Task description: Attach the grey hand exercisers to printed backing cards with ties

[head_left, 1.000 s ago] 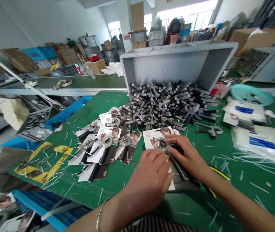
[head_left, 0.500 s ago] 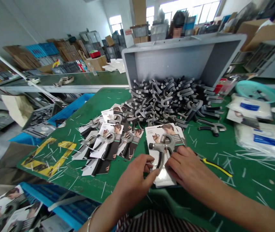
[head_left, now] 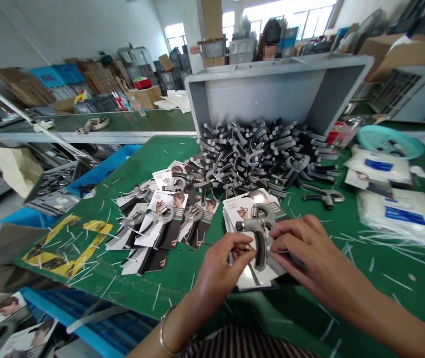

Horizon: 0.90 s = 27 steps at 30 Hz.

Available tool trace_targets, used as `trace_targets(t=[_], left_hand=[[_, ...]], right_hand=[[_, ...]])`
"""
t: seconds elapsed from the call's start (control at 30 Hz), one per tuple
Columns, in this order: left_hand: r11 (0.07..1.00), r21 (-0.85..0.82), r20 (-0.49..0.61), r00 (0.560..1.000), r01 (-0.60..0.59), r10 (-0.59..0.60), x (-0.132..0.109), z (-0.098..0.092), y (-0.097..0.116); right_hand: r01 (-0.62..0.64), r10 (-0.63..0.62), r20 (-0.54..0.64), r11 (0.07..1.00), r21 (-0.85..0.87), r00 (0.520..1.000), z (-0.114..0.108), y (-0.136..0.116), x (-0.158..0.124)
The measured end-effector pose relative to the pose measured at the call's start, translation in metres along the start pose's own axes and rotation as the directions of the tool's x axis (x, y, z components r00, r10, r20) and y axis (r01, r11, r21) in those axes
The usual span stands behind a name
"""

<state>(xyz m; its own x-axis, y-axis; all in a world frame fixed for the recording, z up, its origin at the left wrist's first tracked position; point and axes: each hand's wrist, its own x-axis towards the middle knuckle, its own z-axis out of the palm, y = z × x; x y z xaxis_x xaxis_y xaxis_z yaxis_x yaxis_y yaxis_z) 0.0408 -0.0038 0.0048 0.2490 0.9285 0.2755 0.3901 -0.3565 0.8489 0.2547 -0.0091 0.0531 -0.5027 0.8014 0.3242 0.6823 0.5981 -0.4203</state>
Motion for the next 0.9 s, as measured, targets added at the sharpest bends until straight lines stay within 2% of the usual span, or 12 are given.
trace_targets(t=[0.07, 0.17, 0.27, 0.37, 0.47, 0.9], left_hand=[[0.997, -0.072, -0.012, 0.999, 0.031, -0.031, 0.002, 0.003, 0.000], [0.994, -0.098, 0.014, 0.999, -0.039, 0.041, 0.004, 0.006, -0.001], [0.994, -0.084, 0.046, 0.996, -0.076, 0.080, 0.004, 0.005, -0.001], [0.997, -0.043, 0.092, 0.994, -0.060, 0.064, 0.005, 0.003, 0.001], [0.999, -0.021, 0.129, 0.991, -0.043, 0.045, 0.008, 0.001, 0.004], [0.998, -0.019, 0.153, 0.987, -0.052, 0.054, 0.008, -0.002, 0.003]], right_hand=[[-0.044, 0.043, 0.010, 0.990, 0.133, 0.999, 0.004, 0.004, -0.001], [-0.130, 0.124, 0.039, 0.966, 0.225, 0.991, 0.013, 0.011, -0.001], [-0.090, 0.080, 0.060, 0.980, 0.179, 0.995, 0.016, 0.017, 0.000], [-0.009, 0.000, 0.098, 0.996, 0.088, 0.995, 0.015, 0.020, -0.002], [0.024, -0.026, 0.116, 0.999, 0.023, 0.993, 0.014, 0.021, -0.004], [0.045, -0.046, 0.069, 0.999, 0.019, 0.997, 0.018, 0.017, -0.004]])
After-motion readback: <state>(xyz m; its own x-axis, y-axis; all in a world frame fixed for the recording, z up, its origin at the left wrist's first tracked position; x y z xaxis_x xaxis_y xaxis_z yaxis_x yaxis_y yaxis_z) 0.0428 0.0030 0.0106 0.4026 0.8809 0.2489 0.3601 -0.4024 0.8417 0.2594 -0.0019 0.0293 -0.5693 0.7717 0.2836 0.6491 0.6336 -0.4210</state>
